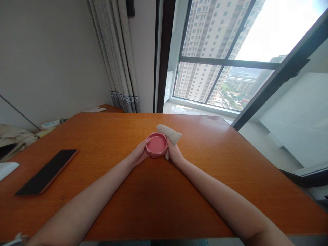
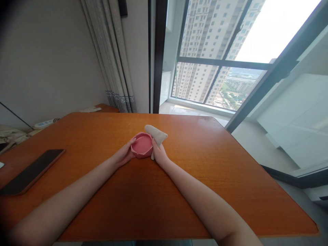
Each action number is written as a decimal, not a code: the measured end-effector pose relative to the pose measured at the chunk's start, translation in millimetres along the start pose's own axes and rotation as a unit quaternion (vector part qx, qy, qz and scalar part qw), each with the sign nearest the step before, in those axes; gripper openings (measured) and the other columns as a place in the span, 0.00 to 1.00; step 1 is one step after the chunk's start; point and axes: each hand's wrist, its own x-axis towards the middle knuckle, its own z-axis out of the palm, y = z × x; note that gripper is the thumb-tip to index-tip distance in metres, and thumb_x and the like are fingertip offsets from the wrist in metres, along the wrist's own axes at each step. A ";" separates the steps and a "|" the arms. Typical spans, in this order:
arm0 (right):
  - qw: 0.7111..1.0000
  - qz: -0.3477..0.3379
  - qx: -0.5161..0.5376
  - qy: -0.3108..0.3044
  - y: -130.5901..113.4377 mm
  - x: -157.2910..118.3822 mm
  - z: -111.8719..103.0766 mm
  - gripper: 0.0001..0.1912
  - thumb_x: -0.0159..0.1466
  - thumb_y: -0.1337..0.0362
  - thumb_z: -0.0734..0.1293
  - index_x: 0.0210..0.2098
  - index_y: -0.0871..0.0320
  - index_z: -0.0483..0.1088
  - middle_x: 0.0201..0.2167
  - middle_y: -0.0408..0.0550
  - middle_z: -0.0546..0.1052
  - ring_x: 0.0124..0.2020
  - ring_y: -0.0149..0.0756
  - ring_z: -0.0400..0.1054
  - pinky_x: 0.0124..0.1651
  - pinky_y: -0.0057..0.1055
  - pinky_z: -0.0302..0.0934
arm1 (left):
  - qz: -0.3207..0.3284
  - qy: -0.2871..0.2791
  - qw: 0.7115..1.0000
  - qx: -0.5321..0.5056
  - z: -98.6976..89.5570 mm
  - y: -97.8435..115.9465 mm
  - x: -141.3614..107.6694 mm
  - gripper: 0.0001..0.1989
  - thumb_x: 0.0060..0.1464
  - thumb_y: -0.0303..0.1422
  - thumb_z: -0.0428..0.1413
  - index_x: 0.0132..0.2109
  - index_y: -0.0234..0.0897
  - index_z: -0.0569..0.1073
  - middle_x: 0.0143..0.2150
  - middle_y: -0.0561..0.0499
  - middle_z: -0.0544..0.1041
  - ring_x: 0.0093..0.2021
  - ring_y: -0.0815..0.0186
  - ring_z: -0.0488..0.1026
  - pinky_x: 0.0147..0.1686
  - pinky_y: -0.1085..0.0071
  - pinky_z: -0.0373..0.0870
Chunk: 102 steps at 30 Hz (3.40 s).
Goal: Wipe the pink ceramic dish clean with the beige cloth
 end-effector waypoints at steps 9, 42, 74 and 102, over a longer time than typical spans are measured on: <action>0.997 0.035 0.063 0.021 8.0 9.3 -8.4 0.28 0.57 0.44 0.63 0.48 0.58 0.69 0.49 0.47 0.75 0.55 0.43 0.65 0.59 0.38 0.58 | 0.012 0.006 0.999 -0.032 1.0 4.3 -0.6 0.20 0.55 0.36 0.54 0.55 0.40 0.68 0.55 0.47 0.71 0.50 0.61 0.72 0.46 0.66 0.72; 0.947 0.137 -0.247 -0.152 -45.6 10.1 -79.0 0.17 0.58 0.57 0.66 0.45 0.57 0.71 0.44 0.51 0.76 0.48 0.43 0.69 0.55 0.45 0.60 | 0.010 -0.018 0.999 -0.040 0.1 5.0 -1.4 0.17 0.56 0.36 0.53 0.52 0.38 0.70 0.52 0.47 0.74 0.47 0.62 0.72 0.45 0.66 0.71; 0.891 -0.071 -0.195 0.405 -37.5 57.8 -200.7 0.16 0.56 0.57 0.56 0.32 0.59 0.69 0.28 0.43 0.73 0.32 0.35 0.66 0.35 0.30 0.61 | 0.223 -0.206 0.674 0.673 8.0 -10.0 -17.0 0.09 0.51 0.38 0.54 0.36 0.37 0.71 0.27 0.54 0.66 0.29 0.69 0.62 0.32 0.73 0.58; 0.843 -0.010 -0.370 0.389 -20.9 63.0 -240.0 0.17 0.59 0.57 0.55 0.28 0.59 0.71 0.29 0.53 0.75 0.43 0.47 0.67 0.51 0.42 0.58 | 0.198 -0.216 0.735 0.611 9.8 -13.5 -17.5 0.07 0.52 0.29 0.49 0.31 0.34 0.72 0.30 0.51 0.70 0.31 0.69 0.65 0.33 0.74 0.60</action>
